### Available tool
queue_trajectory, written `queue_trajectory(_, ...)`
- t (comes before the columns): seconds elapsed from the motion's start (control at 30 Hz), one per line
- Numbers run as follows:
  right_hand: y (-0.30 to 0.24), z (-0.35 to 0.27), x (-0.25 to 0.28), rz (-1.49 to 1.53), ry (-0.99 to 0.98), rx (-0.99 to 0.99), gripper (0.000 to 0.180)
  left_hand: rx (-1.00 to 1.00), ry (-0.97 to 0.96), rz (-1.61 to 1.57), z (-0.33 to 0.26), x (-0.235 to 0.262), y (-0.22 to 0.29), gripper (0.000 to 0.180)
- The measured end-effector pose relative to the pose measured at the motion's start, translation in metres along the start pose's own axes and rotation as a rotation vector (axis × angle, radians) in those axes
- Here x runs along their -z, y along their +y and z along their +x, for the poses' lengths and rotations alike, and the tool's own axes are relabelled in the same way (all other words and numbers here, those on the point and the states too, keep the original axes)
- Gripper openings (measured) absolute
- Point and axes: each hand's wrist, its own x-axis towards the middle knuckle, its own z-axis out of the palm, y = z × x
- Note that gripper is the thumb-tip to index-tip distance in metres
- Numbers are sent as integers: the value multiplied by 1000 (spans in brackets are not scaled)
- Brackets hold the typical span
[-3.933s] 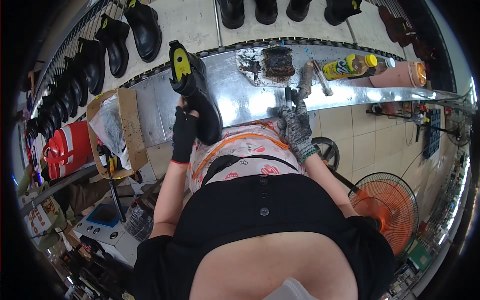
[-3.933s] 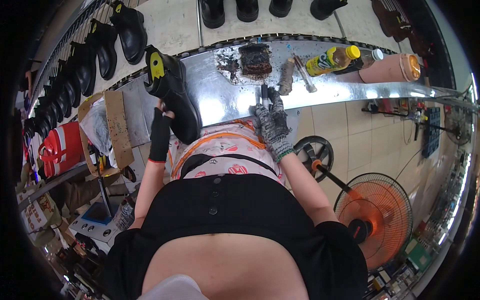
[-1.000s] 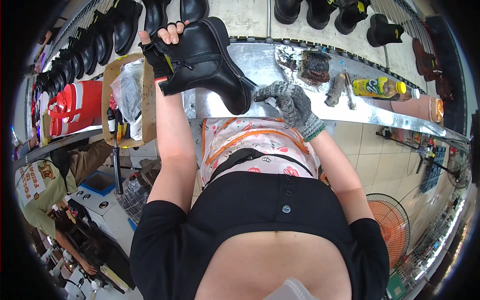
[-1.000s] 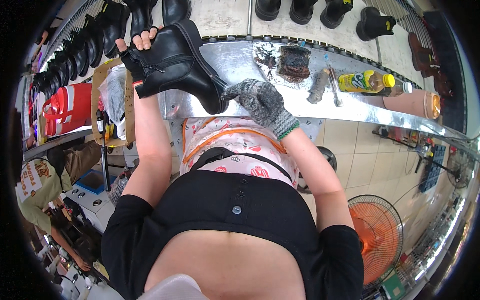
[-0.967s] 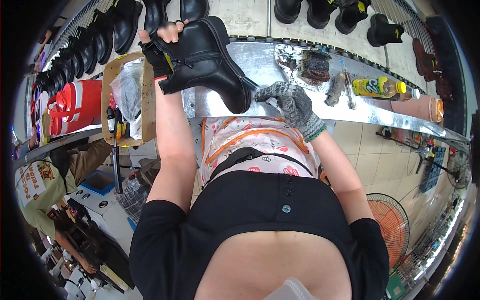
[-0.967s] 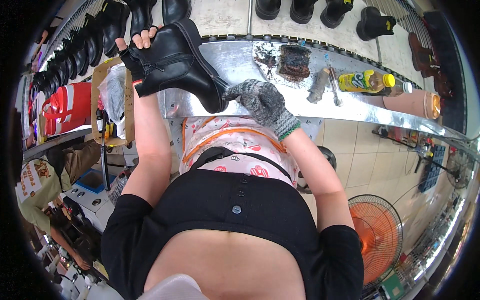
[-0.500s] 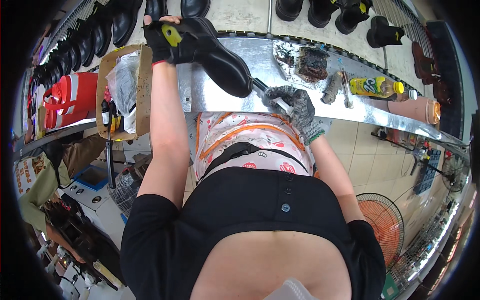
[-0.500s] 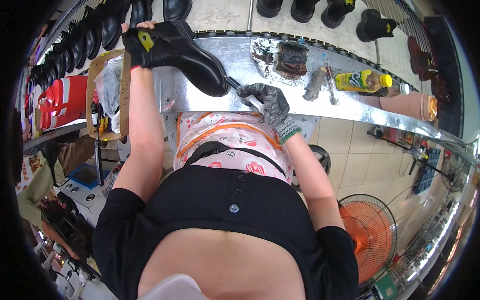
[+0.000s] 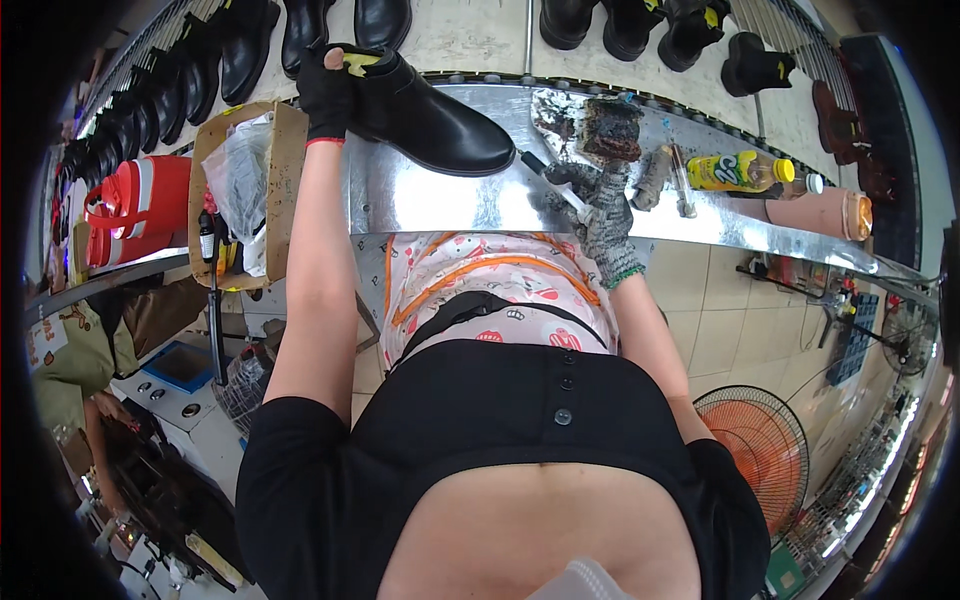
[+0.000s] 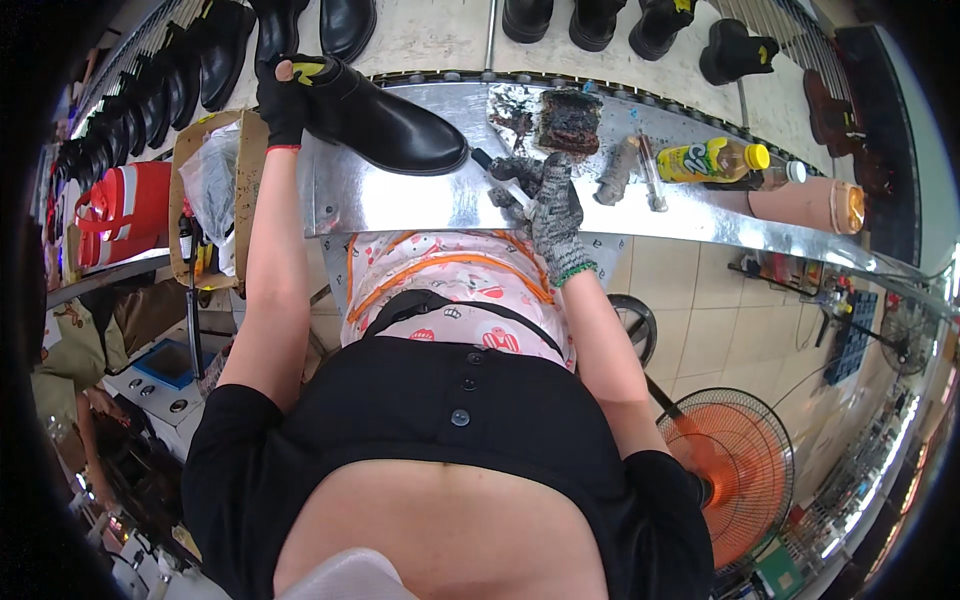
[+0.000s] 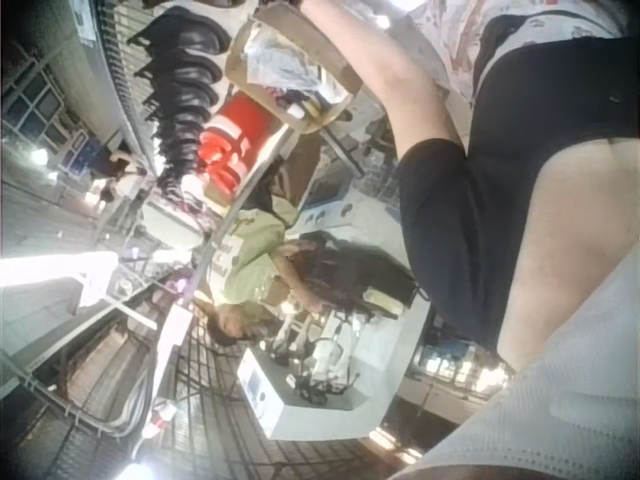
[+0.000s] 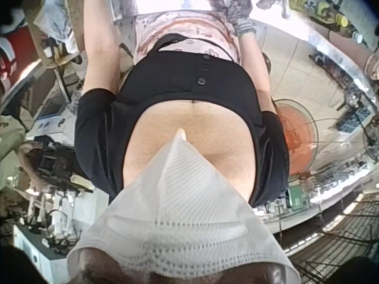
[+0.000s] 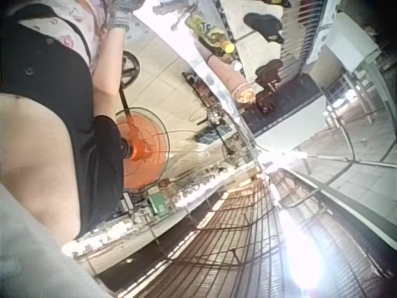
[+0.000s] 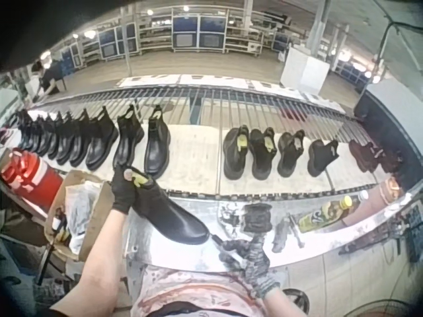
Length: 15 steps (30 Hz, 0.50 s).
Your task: The person polishes black leather boots on a factory assembly line. They pick up a boot from a conveyor belt, apply polish with a cloth, and wipe the surface before placing it back on the line. The process is repeated for multiple boots.
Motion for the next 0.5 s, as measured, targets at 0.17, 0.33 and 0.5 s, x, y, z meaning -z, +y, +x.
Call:
queue_trajectory(0.17, -25, -14, -13, -261, 107, -9, 72, 105, -96, 172, -12, 24, 32, 70)
queue_trajectory(0.33, -24, -7, -13, -422, 75, 158, 65, 102, -46, 177, -34, 45, 39, 77)
queue_trajectory(0.5, -13, 2, -6, -886, 71, 564, 40, 125, -50, 143, -66, 68, 72, 65)
